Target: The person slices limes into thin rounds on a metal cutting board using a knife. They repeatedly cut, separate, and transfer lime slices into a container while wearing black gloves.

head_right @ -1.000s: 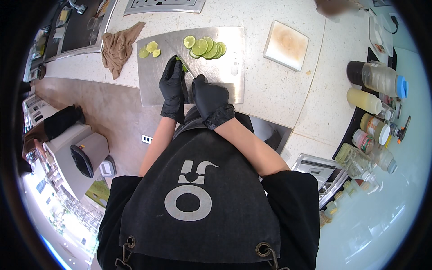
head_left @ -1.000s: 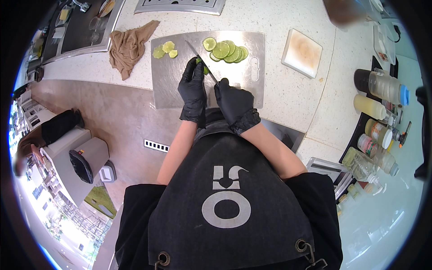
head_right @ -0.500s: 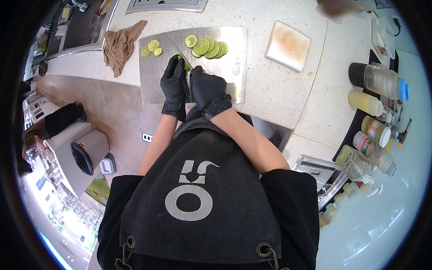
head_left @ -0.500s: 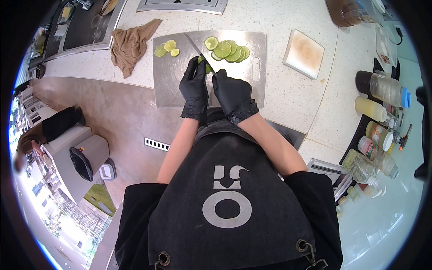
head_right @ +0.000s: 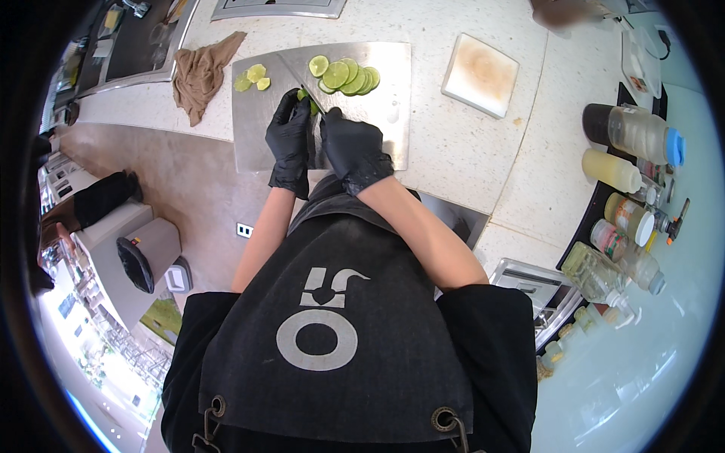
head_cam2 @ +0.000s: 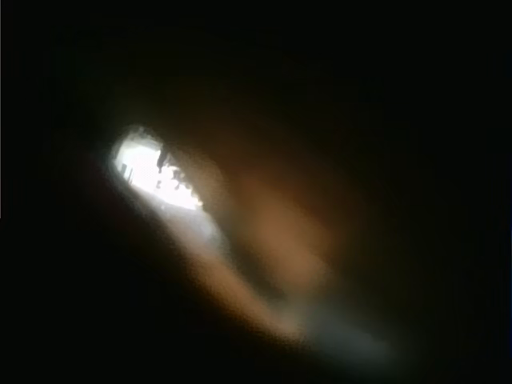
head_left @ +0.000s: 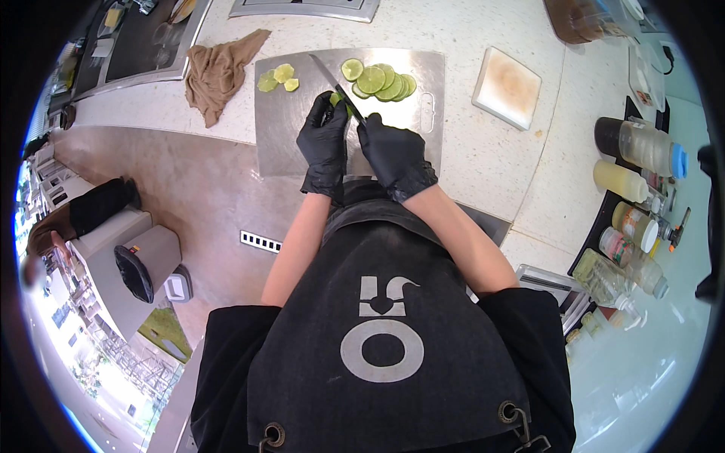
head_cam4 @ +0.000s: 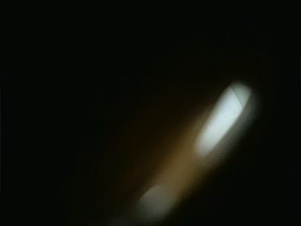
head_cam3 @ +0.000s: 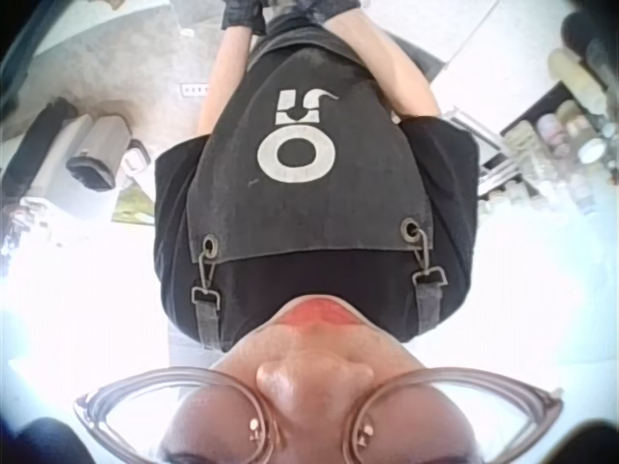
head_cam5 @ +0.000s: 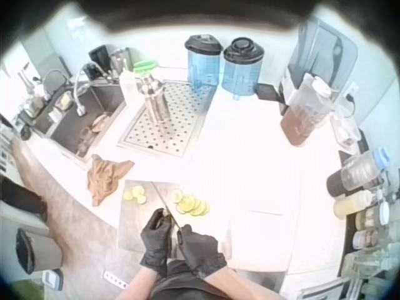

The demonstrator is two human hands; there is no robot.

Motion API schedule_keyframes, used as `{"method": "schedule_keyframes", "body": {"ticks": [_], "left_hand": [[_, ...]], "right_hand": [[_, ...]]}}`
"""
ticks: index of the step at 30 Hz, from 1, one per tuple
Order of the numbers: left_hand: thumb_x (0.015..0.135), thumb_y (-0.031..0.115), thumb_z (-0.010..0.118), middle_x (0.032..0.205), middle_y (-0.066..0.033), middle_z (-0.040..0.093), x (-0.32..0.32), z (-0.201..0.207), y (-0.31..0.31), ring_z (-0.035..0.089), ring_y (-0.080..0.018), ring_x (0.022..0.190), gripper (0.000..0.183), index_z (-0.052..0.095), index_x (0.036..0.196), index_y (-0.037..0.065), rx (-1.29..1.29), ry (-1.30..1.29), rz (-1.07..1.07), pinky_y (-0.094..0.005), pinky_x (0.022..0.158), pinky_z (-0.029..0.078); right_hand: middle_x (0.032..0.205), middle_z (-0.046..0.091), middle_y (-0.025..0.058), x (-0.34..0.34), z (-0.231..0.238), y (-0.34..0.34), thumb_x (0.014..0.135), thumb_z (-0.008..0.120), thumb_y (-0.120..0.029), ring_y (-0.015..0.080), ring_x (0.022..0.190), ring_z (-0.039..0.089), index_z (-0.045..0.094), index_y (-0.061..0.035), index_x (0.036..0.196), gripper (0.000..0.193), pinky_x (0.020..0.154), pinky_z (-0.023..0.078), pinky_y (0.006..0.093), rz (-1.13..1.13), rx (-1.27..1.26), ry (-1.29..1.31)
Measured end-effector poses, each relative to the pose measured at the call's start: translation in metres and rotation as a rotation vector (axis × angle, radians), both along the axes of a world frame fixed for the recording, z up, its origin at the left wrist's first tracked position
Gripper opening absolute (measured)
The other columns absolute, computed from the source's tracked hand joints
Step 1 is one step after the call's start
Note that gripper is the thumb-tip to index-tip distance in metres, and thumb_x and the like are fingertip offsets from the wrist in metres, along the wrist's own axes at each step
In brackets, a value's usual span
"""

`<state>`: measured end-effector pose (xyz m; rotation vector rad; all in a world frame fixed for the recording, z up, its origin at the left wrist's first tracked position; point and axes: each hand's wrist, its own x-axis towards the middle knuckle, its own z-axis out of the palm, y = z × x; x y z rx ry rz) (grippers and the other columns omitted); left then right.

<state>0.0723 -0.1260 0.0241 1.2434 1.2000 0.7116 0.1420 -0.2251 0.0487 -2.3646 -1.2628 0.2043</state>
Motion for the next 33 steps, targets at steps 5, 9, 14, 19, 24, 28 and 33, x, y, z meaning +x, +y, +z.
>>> {"method": "schedule_keyframes", "body": {"ticks": [5,9,14,19,24,28,33], "left_hand": [[0.081,0.011,0.075,0.104,-0.0092,0.070,-0.003,-0.004,-0.001,0.064,-0.0084,0.090,0.037,0.065,0.115,-0.001,0.023,-0.013,-0.015,-0.0224,0.079,0.051],[0.083,0.010,0.073,0.106,-0.0094,0.069,-0.002,-0.005,0.000,0.063,-0.0085,0.090,0.036,0.064,0.116,-0.001,0.005,-0.020,-0.017,-0.0225,0.079,0.051],[0.086,0.011,0.071,0.108,-0.0087,0.068,-0.001,-0.007,-0.003,0.061,-0.0083,0.091,0.035,0.064,0.118,0.000,0.024,-0.025,-0.018,-0.0224,0.080,0.051],[0.082,0.010,0.074,0.107,-0.0107,0.069,-0.002,-0.007,-0.003,0.064,-0.0107,0.091,0.038,0.063,0.117,-0.002,0.030,-0.038,-0.002,-0.0232,0.080,0.052],[0.082,0.008,0.074,0.108,-0.0111,0.068,-0.002,-0.008,-0.003,0.064,-0.0115,0.092,0.039,0.063,0.118,-0.002,0.008,-0.052,-0.004,-0.0236,0.081,0.052],[0.081,0.007,0.074,0.108,-0.0112,0.068,-0.002,-0.012,-0.003,0.064,-0.0117,0.093,0.039,0.063,0.118,-0.002,0.021,-0.068,-0.005,-0.0239,0.081,0.052],[0.080,0.007,0.074,0.107,-0.0106,0.068,-0.004,-0.016,-0.004,0.064,-0.0115,0.094,0.039,0.063,0.117,-0.002,0.067,-0.039,-0.024,-0.0240,0.082,0.052]], "right_hand": [[0.052,0.059,0.0122,-0.005,0.008,-0.014,0.094,0.050,-0.031,0.0305,0.046,0.061,0.053,-0.0068,0.086,0.025,0.043,0.046,0.0428,-0.020,-0.131,0.111],[0.052,0.059,0.0123,-0.002,-0.001,0.002,0.094,0.051,-0.030,0.0305,0.046,0.061,0.053,-0.0069,0.086,0.025,0.044,0.046,0.0429,-0.023,-0.048,0.055],[0.053,0.060,0.0126,-0.002,-0.002,0.001,0.094,0.050,-0.031,0.0308,0.046,0.061,0.053,-0.0065,0.087,0.026,0.045,0.047,0.0445,-0.010,-0.069,0.071],[0.054,0.061,0.0129,-0.005,0.013,-0.024,0.095,0.049,-0.033,0.0311,0.046,0.061,0.052,-0.0061,0.089,0.027,0.047,0.047,0.0468,-0.004,-0.203,0.151],[0.054,0.061,0.0127,0.001,0.000,0.004,0.093,0.051,-0.031,0.0315,0.049,0.062,0.054,-0.0065,0.085,0.026,0.045,0.047,0.0426,-0.015,-0.029,0.047],[0.054,0.060,0.0130,0.000,0.003,-0.002,0.093,0.052,-0.031,0.0319,0.049,0.062,0.054,-0.0064,0.084,0.026,0.046,0.047,0.0429,-0.002,-0.062,0.076],[0.054,0.060,0.0129,-0.003,0.007,-0.018,0.093,0.052,-0.031,0.0319,0.048,0.061,0.054,-0.0066,0.083,0.026,0.046,0.047,0.0434,-0.008,-0.181,0.121]]}}
